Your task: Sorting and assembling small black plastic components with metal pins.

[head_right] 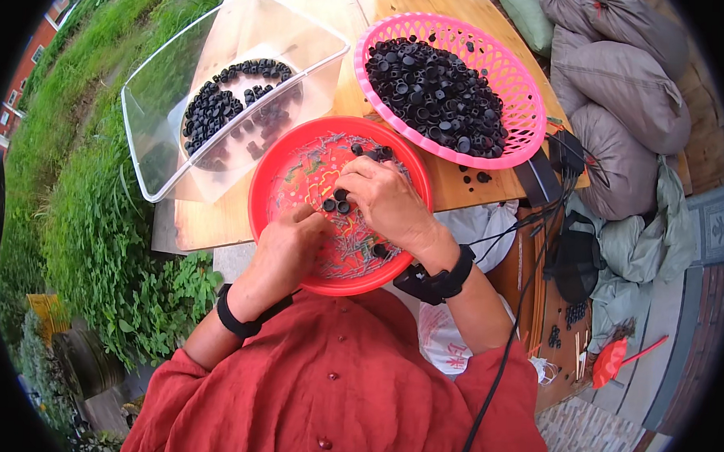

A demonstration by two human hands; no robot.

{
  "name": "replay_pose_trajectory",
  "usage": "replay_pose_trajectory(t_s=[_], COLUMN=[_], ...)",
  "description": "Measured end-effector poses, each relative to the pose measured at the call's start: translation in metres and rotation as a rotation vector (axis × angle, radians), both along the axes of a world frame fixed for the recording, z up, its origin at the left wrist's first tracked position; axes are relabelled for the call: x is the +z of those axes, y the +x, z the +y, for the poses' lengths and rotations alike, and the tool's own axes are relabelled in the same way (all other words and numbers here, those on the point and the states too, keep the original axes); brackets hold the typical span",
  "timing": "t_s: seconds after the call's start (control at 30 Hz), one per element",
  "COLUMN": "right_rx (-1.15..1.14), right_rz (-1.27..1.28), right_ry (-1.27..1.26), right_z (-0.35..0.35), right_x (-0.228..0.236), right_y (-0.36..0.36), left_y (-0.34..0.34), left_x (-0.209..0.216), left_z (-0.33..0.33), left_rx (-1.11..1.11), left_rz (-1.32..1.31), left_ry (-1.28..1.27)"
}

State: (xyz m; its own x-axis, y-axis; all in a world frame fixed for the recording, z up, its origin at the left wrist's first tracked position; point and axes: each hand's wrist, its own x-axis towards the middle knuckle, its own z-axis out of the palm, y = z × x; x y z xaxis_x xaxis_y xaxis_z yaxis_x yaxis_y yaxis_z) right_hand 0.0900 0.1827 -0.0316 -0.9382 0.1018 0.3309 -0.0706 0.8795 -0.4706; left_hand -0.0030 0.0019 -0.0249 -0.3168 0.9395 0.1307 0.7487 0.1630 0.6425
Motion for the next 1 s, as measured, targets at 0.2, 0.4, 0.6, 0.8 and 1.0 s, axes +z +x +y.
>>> replay_pose_trajectory(t_s=[0.2,0.4,0.6,0.8,1.0], right_rx=[0.016,-0.061,-0.084,-0.121,-0.084], right_rz=[0.126,-0.025,0.069,0.055,0.194], right_ry=[-0.367,-0.579,-0.682,-0.539,-0.313], right_z=[0.003,-0.006,-0.019,-0.032,-0.042], right_x=[0.004,0.014,0.015,0.018,0.02], right_y=[0.009,0.02,0.026,0.024,0.026], left_y=[-0.001,-0.004,0.0,0.002,-0.001], left_x=[0.0,0.002,-0.001,-0.001,0.003], left_z=[0.011,0.026,0.021,0.016,0.01], left_rx=[0.199,0.057,0.115,0.213,0.146], left_rz=[-0.137,-0.2,-0.492,-1.045,-1.184], left_ry=[0.248,0.233,0.279,0.288,0.183])
